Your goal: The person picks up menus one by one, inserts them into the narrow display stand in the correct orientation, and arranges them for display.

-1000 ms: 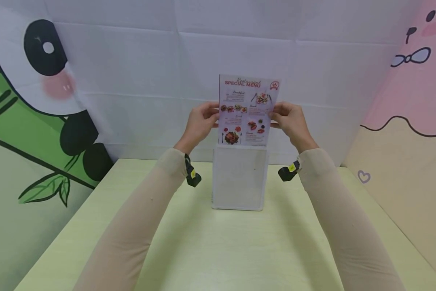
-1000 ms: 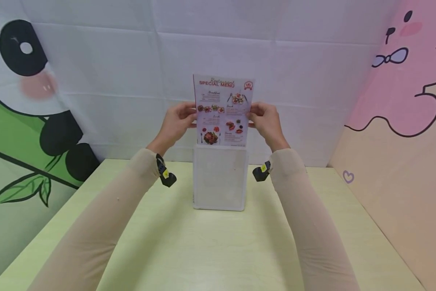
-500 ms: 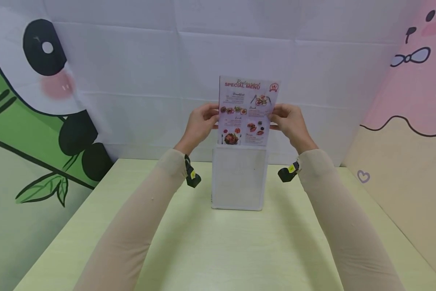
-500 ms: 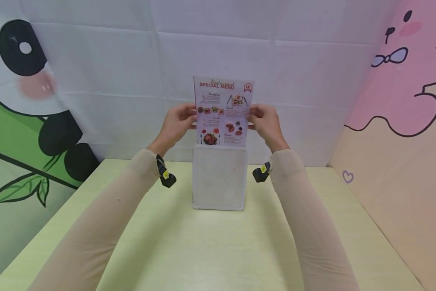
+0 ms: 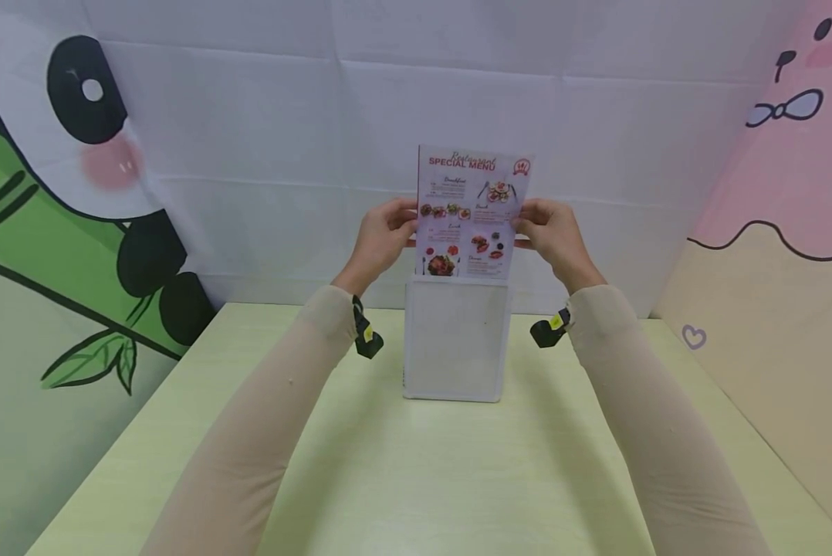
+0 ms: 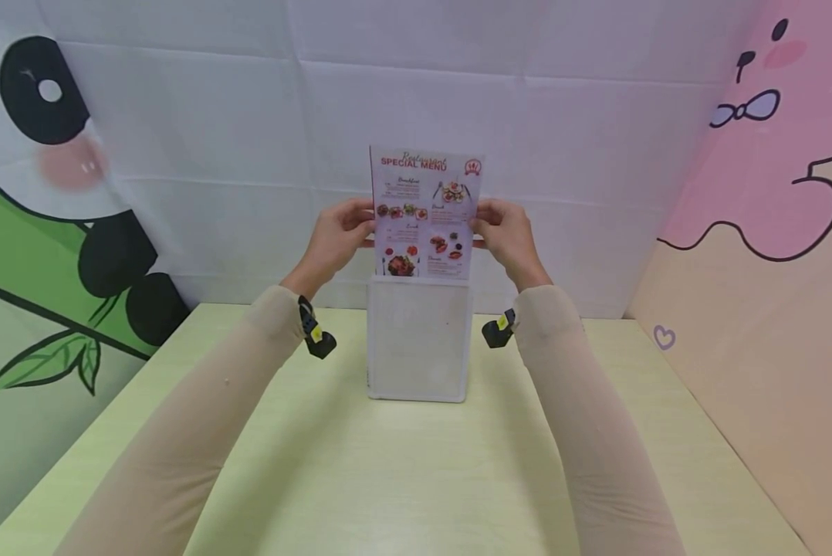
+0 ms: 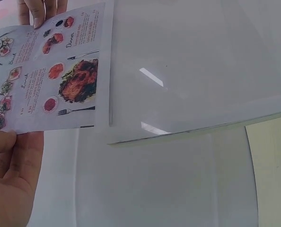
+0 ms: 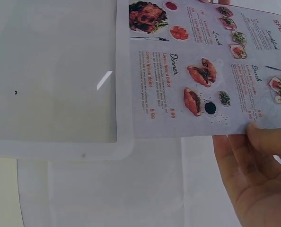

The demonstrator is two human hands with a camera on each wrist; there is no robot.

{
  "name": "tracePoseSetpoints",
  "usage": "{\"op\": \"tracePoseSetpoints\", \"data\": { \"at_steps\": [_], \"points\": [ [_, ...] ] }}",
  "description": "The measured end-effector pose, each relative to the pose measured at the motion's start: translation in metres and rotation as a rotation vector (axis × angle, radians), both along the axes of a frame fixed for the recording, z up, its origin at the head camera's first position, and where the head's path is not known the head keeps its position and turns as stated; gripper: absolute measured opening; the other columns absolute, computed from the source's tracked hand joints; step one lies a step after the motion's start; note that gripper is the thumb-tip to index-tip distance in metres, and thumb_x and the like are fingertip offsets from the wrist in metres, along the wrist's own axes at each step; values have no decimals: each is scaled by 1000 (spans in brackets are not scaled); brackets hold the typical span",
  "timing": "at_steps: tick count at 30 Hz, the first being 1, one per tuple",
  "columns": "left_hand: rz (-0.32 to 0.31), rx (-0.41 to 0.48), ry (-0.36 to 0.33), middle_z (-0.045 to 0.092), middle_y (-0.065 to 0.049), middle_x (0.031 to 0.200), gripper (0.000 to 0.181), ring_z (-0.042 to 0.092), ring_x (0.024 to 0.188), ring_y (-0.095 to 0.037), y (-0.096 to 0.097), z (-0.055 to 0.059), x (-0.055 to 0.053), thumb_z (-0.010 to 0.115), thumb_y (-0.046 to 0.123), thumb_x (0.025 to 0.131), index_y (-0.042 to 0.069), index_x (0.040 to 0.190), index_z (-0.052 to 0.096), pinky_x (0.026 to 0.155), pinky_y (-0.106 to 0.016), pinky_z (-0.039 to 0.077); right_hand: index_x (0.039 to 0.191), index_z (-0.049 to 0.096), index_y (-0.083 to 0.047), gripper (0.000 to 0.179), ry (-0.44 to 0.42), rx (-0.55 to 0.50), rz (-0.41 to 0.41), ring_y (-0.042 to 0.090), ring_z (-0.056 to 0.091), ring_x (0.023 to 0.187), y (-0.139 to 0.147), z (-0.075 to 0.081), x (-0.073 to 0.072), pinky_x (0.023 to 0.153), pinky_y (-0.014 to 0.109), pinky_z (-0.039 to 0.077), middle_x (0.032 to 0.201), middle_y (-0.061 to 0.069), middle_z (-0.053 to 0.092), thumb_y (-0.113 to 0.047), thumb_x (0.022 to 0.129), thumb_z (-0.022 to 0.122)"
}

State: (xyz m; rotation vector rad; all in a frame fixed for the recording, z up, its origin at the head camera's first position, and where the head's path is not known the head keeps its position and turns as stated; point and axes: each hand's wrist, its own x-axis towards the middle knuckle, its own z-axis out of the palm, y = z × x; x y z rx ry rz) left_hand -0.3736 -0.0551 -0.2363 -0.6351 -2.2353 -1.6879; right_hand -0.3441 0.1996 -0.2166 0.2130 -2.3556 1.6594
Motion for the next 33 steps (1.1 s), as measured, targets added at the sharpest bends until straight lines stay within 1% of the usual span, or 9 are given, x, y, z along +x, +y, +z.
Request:
{"op": "tracePoseSetpoints", "data": {
  "at_steps": [8, 14, 19, 26, 33],
  "points": [
    [7, -6, 3, 67, -14, 110, 29, 66, 97, -22, 0, -1, 1, 55, 3, 96, 8, 124, 62, 76, -31, 58, 126, 56, 0, 29, -15, 4, -9, 27, 61, 107, -1, 0, -1, 94, 42, 52, 125, 18, 59, -4, 98, 52],
    [-17, 0, 2, 66, -16, 110, 29, 66, 96, -24, -2, -5, -1, 54, 3, 96, 8, 124, 61, 75, -34, 59, 128, 56, -2, 31, -26, 12, -14, 26, 61, 107, -1, -1, -2, 90, 40, 54, 124, 17, 58, -4, 98, 51],
    [-22, -5, -3, 66, -16, 110, 29, 66, 96, -24, -2, -8, -3, 54, 3, 97, 8, 125, 61, 75, -35, 59, 129, 56, -4, 31, -32, 22, -25, 26, 61, 105, -1, -2, -3, 88, 39, 55, 124, 15, 57, -5, 98, 51],
    [-4, -19, 0, 66, -15, 111, 29, 67, 95, -24, -2, -8, -4, 54, 5, 97, 9, 124, 61, 72, -33, 59, 128, 57, -4, 31, -31, 29, -30, 25, 62, 104, -1, -3, -5, 87, 39, 56, 124, 14, 57, -6, 98, 51],
    [0, -16, 0, 67, -15, 109, 28, 67, 93, -23, 0, -9, -4, 54, 5, 97, 9, 123, 62, 71, -31, 59, 129, 56, -4, 31, -38, 33, -29, 25, 61, 104, 0, -3, -6, 87, 38, 56, 125, 14, 57, -6, 98, 51]
  ]
}}
